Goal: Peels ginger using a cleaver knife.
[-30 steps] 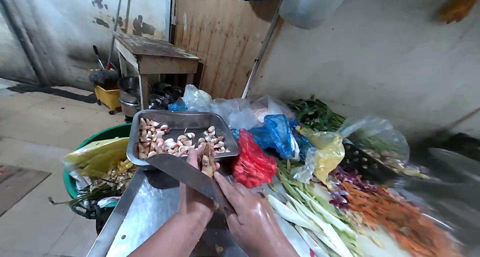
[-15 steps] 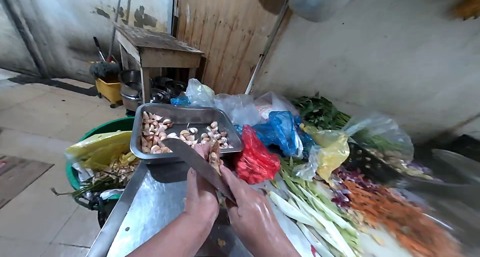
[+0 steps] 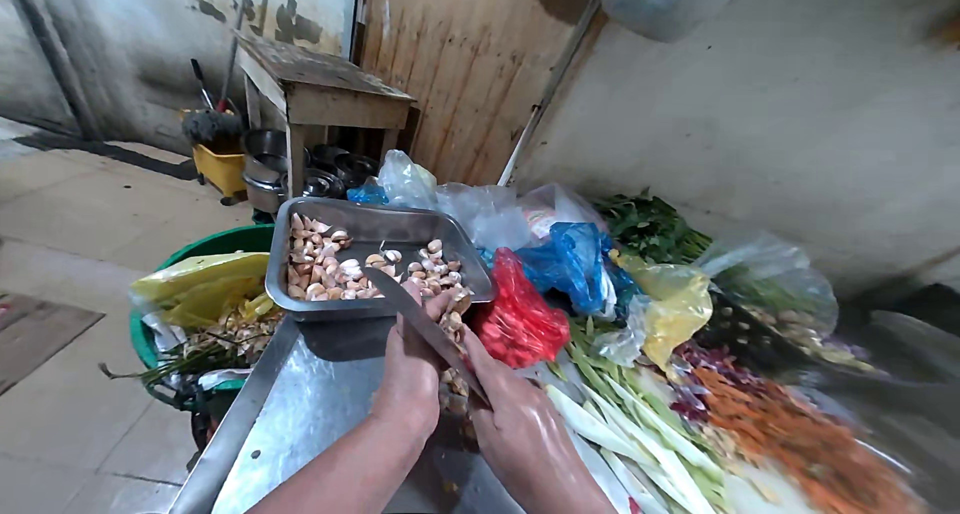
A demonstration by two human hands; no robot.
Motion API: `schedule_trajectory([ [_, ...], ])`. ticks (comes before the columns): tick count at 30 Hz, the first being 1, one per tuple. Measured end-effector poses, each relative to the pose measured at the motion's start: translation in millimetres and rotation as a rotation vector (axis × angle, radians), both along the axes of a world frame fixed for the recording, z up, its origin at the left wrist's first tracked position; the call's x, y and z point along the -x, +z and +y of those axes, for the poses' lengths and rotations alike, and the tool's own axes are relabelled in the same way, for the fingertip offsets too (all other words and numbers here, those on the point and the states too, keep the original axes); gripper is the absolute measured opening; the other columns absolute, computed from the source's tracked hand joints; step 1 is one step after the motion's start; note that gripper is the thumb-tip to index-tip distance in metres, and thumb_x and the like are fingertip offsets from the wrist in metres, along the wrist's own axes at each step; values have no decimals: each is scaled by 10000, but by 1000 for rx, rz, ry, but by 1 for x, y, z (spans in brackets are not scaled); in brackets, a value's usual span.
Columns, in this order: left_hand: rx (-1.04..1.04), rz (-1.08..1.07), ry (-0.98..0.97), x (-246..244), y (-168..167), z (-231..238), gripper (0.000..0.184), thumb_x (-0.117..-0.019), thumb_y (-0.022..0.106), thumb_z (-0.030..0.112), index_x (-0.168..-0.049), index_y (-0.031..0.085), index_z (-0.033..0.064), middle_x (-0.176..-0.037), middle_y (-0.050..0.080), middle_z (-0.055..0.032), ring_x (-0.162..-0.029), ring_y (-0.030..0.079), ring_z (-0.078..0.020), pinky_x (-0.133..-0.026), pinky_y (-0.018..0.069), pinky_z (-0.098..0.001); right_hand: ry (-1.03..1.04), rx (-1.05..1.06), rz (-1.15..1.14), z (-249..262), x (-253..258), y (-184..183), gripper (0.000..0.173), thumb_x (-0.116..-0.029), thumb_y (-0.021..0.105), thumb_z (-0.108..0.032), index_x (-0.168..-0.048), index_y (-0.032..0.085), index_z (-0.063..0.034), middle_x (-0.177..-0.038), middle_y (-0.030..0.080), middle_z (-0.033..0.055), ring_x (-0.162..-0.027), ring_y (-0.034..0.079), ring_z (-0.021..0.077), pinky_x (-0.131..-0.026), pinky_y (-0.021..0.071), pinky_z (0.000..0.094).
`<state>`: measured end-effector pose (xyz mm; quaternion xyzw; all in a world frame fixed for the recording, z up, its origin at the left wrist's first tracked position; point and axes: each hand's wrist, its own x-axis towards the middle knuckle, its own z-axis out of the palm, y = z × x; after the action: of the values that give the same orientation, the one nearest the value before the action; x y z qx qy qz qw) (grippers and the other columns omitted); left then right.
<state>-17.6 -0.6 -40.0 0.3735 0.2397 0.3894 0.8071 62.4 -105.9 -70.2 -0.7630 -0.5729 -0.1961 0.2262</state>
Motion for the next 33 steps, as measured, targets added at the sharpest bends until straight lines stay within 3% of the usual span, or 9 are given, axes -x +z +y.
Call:
schedule_trajectory([
  [6, 4, 101, 33, -4, -1, -9, 409, -1136, 307, 265, -1300, 603, 38, -1099, 703, -69, -954, 676, -123, -841, 552, -295, -54, 93, 55, 1, 2, 0, 591, -831, 597, -46, -1422, 605, -58, -976, 748, 149, -782, 749, 309, -645, 609, 471],
  [11, -119, 138, 105, -8, -10, -12, 431, -1134, 258, 234, -1316, 603, 50, -1114, 682, -77, -997, 658, -114, -887, 540, -299, -136, 272, 322, 5, 14, 22, 576, -923, 565, -58, -1496, 528, -94, -1123, 730, 187, -964, 729, 368, -813, 577, 553],
  [19, 114, 55, 116, -9, -4, -17, 334, -1119, 350, 148, -1202, 651, 28, -975, 697, -77, -867, 675, -140, -774, 559, -295, -109, 120, 133, 6, 7, 7, 585, -810, 622, -11, -1392, 628, -70, -946, 743, 179, -773, 742, 360, -648, 594, 536],
  [24, 156, 5, 127, -15, -1, -18, 507, -1128, 272, 402, -1112, 678, 99, -897, 665, -55, -819, 657, -152, -741, 552, -322, -116, 113, 499, 11, 14, 22, 454, -994, 476, -109, -1431, 588, -66, -1182, 730, 145, -1048, 721, 259, -914, 569, 472],
  [25, 175, -14, 110, -14, 1, -16, 533, -1126, 257, 424, -1128, 674, 92, -916, 676, -62, -825, 666, -160, -746, 559, -331, -112, 74, 608, 10, 14, 24, 434, -1021, 457, -146, -1425, 587, -52, -1144, 735, 118, -989, 713, 194, -881, 567, 402],
  [27, 224, -70, 49, -11, 3, -10, 585, -1121, 221, 463, -1161, 659, 77, -957, 691, -79, -818, 672, -172, -733, 562, -337, -92, -31, 868, 9, 12, 25, 387, -1041, 473, -206, -1356, 601, -19, -863, 674, 24, -656, 607, 75, -612, 525, 262],
  [29, 287, -100, -5, -9, 5, -3, 622, -1113, 194, 492, -1085, 654, 73, -893, 690, -94, -664, 646, -173, -581, 543, -302, -41, -162, 1070, 6, 9, 26, 288, -1012, 484, -179, -1205, 607, -5, -675, 573, -47, -493, 521, 34, -462, 471, 212],
  [31, 320, -123, -71, -6, 5, 3, 642, -1112, 185, 496, -1103, 645, 49, -929, 696, -132, -663, 657, -215, -561, 544, -319, -30, -201, 1119, 1, 5, 29, 215, -1005, 462, -169, -1105, 583, -22, -635, 549, -71, -466, 502, 20, -443, 464, 196],
  [33, 353, -127, -68, -5, 7, 6, 588, -1113, 240, 481, -1082, 633, 45, -936, 704, -141, -699, 680, -230, -585, 564, -331, -79, -116, 963, -2, 0, 29, 293, -1006, 475, -184, -1199, 604, -5, -690, 576, -36, -517, 529, 49, -489, 480, 225],
])
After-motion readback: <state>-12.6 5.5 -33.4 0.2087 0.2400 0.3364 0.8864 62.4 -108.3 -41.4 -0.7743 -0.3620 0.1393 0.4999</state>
